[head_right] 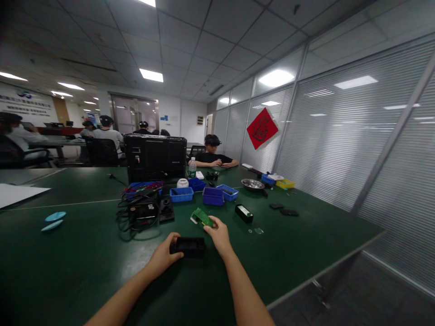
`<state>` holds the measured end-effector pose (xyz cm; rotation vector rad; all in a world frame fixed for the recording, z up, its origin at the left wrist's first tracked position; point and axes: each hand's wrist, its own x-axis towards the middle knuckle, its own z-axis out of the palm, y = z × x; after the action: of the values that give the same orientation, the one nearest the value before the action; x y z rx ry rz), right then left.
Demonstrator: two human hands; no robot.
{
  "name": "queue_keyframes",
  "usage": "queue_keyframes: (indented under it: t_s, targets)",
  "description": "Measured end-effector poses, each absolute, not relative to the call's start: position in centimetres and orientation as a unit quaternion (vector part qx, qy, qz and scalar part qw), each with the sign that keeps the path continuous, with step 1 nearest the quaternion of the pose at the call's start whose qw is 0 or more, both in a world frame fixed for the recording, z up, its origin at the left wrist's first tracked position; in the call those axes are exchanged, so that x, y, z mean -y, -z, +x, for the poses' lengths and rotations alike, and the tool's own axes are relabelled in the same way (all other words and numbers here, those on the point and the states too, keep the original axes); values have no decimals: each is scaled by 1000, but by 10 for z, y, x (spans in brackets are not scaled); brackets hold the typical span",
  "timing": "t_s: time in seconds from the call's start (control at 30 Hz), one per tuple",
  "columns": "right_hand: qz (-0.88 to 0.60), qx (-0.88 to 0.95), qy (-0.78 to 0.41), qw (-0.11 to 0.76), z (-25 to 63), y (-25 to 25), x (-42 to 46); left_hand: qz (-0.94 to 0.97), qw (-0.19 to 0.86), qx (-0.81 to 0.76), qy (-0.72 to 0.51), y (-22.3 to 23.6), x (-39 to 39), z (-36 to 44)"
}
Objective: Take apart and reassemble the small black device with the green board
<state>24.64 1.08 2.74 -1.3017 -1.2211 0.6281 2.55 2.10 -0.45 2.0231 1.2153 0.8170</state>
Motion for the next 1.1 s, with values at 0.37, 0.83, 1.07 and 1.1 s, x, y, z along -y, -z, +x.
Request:
queue_keyframes:
  t_s: [0.37, 0.83, 1.07, 1.1]
  targets:
    - [-454, 597, -431, 502, 231, -40, 5, 769, 321, -458, -310, -3, -16, 26]
    - [-505, 688, -335, 400, 233, -46, 9, 756, 320, -493, -288, -13, -10, 27]
    - [-532, 676, -336, 384, 230, -47, 10, 761, 318, -479, -299, -9, -13, 26]
    - [-534, 673, -336, 386, 230, -46, 10, 763, 316, -476, -303, -8, -14, 26]
